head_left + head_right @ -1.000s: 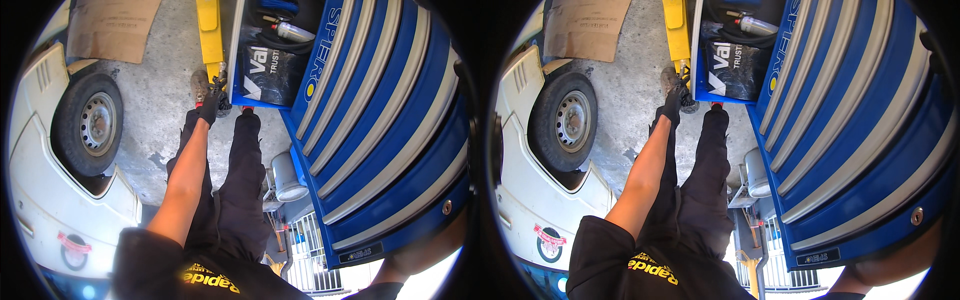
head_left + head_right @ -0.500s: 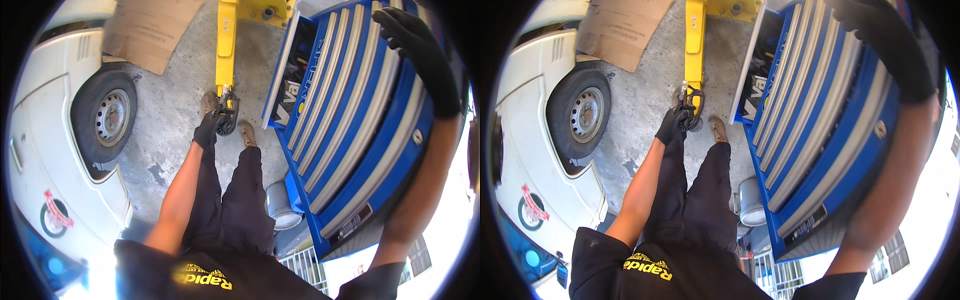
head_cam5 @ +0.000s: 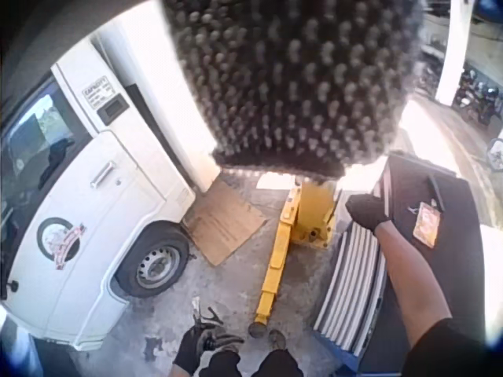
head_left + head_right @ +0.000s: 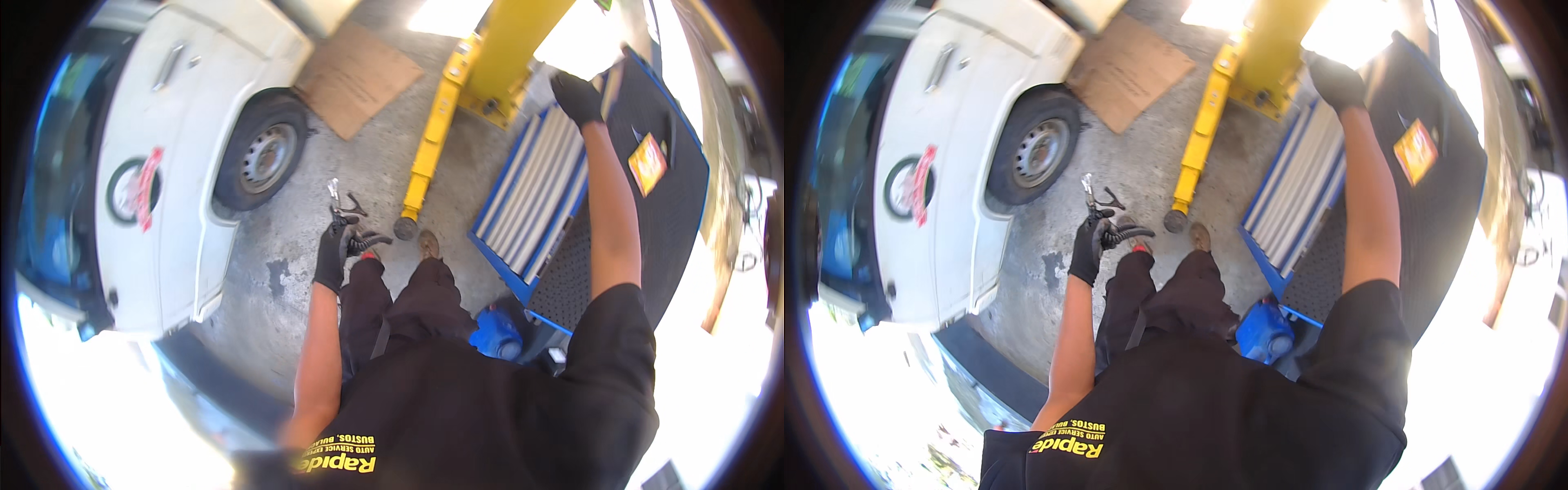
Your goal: The person sits on the floor and uses a small metal tool to scrape and clean a cylindrical mechanical part. They briefly stand to retrieve a coiled cable from a toolbox drawer, then return to the floor to continue working on the part.
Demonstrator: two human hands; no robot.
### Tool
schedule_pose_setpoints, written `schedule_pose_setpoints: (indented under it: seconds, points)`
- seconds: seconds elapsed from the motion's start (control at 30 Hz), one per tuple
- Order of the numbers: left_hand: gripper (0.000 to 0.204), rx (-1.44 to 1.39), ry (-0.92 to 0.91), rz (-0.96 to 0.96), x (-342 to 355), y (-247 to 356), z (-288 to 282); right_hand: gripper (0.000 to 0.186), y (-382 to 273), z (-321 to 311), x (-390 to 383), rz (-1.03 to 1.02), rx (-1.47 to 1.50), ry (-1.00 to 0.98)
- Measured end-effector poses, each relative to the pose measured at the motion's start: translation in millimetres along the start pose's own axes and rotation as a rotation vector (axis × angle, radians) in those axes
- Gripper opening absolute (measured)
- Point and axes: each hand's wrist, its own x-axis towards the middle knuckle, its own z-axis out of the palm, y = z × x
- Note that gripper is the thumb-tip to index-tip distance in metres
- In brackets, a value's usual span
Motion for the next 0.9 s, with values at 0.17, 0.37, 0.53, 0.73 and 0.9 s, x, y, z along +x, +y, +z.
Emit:
schedule_pose_setpoints:
  seconds: [0.17, 0.37, 0.53, 0.73, 0.9]
  points:
    - [0.036, -0.177, 0.049, 0.182, -84.3, -14.2, -74.0, 0.022, -62.5, 3.5, -54.0, -0.348, -0.144, -0.119]
    - [0.038, 0.025, 0.254, 0.124, -222.5, -32.9, -140.7, 0.031, -346.9, -8.7, -142.6, -0.606, 0.396, -0.358]
    - [0.040, 0.167, 0.358, 0.105, -327.9, -105.6, -207.3, 0.040, -690.4, -185.9, -245.0, -1.120, 0.955, -0.374]
    - [0.027, -0.279, 0.532, 0.176, -480.8, -183.7, -322.0, 0.043, -905.7, -253.6, -346.2, -1.550, 0.895, -0.035]
    - [0.028, -0.460, 0.663, 0.256, -569.4, -236.2, -387.6, 0.042, -1041.9, -299.4, -413.3, -1.919, 0.855, -0.305]
